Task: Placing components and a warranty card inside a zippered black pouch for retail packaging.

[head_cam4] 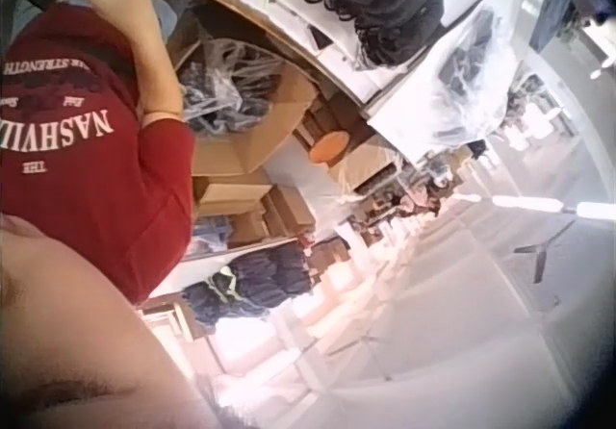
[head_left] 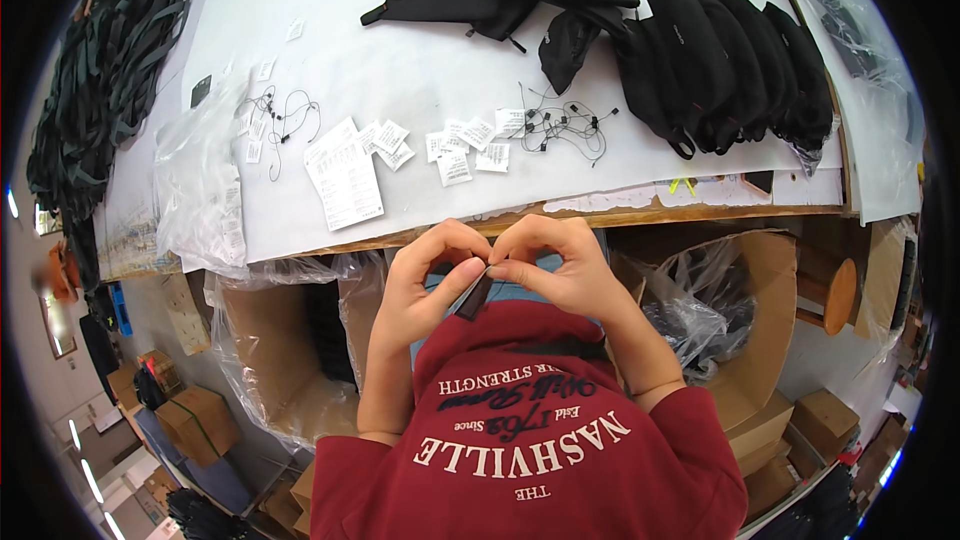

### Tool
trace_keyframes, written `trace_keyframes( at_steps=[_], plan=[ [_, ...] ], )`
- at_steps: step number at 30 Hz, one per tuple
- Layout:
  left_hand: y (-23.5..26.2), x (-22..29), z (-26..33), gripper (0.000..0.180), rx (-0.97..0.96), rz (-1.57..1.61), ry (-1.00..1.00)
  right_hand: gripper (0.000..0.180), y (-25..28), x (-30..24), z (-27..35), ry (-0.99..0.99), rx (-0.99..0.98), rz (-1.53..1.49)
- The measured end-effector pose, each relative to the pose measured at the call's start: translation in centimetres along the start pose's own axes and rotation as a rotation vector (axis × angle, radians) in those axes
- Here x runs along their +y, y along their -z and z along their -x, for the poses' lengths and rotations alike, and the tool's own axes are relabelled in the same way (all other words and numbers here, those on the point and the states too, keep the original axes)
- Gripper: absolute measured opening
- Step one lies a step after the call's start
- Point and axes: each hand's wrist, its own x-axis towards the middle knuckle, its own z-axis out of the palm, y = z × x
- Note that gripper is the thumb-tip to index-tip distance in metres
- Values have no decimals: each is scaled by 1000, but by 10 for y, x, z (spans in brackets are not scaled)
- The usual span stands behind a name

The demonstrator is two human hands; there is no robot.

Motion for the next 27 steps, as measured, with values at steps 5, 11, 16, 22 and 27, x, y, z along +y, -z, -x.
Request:
trace_keyframes(
  at_steps=[5,11,16,22,27],
  plan=[
    [-1,-1,-6,5,-20,-101,-25,9,4,3,0,-44,-40,-97],
    [4,-2,-37,6,115,-38,-19,18,12,15,-10,-343,-190,-410],
    [42,-33,-102,5,-87,-386,-32,17,21,33,-5,-366,-129,-490],
    [182,-105,-241,30,588,-727,-144,14,18,28,7,-365,-78,-471],
    [245,-135,-261,69,508,-903,108,13,12,25,23,-361,-92,-512]
  ],
)
